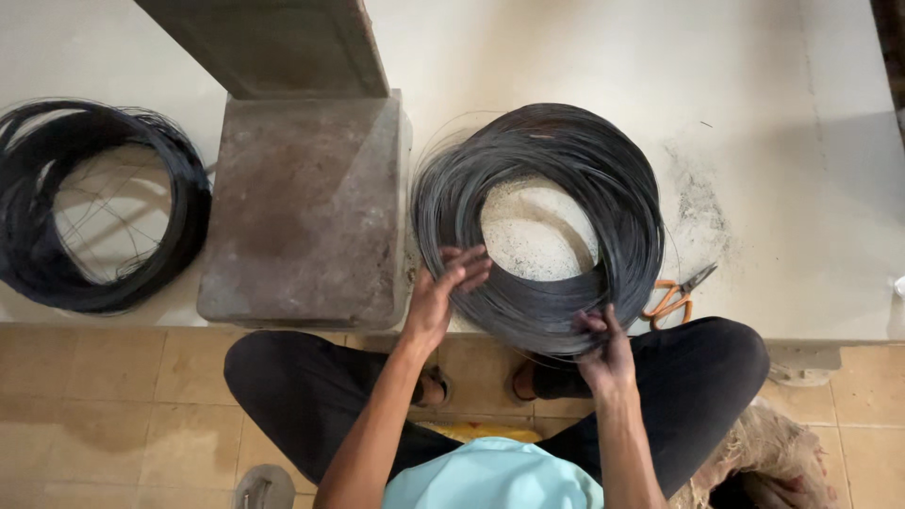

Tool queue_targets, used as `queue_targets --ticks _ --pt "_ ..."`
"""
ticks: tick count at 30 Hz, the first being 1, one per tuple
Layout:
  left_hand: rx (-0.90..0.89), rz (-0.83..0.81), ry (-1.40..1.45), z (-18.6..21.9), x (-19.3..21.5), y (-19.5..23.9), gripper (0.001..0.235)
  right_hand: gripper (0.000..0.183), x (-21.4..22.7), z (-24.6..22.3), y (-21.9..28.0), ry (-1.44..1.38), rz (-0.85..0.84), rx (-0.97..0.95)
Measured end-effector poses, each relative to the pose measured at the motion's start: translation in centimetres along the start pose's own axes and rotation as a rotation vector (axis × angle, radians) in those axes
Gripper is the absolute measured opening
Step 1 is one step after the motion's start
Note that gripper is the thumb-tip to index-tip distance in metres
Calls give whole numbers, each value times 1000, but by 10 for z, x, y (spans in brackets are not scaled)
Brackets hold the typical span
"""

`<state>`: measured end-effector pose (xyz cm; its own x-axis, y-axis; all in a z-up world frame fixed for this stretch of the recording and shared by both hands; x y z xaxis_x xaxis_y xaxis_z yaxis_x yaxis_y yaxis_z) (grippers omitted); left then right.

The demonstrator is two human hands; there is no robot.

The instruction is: The person sits on the floor and uses orange-handled shears to cut a coil of black wire into smaller loops. They repeatedly pull a length of wire from the main coil, cut it, and place the resulting loop onto a nearby metal scale.

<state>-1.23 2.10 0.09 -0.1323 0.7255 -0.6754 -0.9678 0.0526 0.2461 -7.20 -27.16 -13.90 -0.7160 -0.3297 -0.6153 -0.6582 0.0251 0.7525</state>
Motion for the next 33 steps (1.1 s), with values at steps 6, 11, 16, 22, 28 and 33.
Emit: queue_targets --ticks 6,11,16,22,28,33 --pt "-46 -172 -247 -15 24 27 32 36 -21 6 35 217 -8 220" --pt "-77 -223 -424 -8 37 23 31 34 -56 -21 59 279 -1 395" --pt "-162 -244 -537 -7 35 11 34 33 -89 -31 76 443 -158 515" --pt "-235 -185 -611 -16 44 -14 43 18 -83 -51 67 567 -203 604" --pt "-238 -100 -737 -20 40 -13 45 21 -101 -58 96 656 -94 622" --pt "-285 -80 -796 -17 24 -16 45 28 -94 -68 92 792 -42 661"
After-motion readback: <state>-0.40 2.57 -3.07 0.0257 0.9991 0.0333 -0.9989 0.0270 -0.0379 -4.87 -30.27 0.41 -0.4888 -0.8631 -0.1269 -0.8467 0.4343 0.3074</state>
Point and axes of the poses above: each hand's wrist, its own y-axis away from the middle knuckle, its own x-axis out of the back of the hand, z = x × y, the point moved 2 cm from there along -y, towards the middle knuckle, and after that the axes turned 2 degrees about y, right-handed, at the moved point
